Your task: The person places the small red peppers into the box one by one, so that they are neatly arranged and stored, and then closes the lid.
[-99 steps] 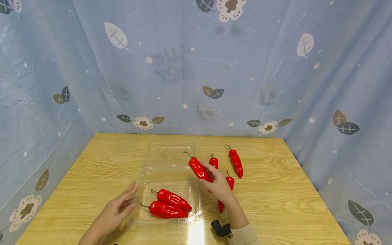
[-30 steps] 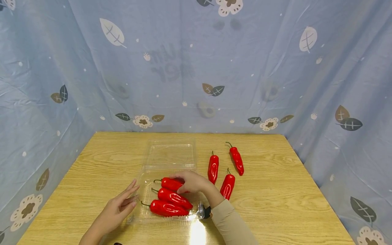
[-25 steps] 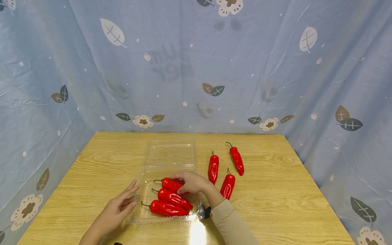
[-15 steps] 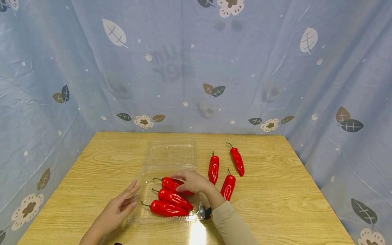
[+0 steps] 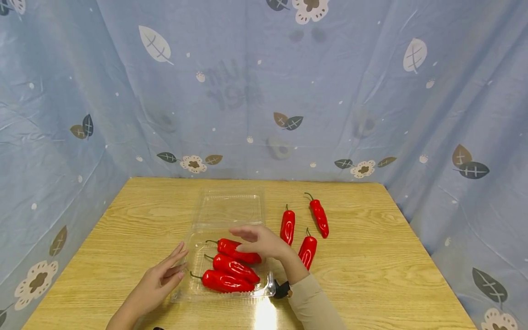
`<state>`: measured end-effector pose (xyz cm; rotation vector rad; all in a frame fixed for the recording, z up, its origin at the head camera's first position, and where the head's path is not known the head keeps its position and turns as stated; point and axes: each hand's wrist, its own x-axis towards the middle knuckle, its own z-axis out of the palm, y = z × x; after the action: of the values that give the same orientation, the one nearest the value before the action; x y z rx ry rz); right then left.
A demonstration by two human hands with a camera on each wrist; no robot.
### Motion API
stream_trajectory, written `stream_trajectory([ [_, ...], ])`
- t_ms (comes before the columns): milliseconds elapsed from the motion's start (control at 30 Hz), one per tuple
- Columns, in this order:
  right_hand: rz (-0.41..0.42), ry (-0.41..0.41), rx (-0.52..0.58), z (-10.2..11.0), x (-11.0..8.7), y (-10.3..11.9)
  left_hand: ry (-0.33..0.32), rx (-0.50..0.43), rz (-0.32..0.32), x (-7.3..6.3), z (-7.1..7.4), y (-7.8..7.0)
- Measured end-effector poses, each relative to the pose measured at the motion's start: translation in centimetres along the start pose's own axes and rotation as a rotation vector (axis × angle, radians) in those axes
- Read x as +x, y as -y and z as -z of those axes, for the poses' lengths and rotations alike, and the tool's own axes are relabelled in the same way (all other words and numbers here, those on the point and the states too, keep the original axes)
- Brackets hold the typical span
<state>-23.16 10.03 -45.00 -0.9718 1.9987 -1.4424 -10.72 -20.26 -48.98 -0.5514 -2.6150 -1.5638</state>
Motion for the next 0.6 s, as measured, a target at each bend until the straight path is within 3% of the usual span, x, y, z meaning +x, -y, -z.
stream_trajectory([
  [300,0.027,-0.140,0.049,0.3,-1.6,0.8,-0.005,0.004,0.004,0.0,0.0,0.1],
  [600,0.066,-0.243,0.038,1.3,-3.9,0.0,-0.010,0.012,0.002,0.0,0.0,0.1],
])
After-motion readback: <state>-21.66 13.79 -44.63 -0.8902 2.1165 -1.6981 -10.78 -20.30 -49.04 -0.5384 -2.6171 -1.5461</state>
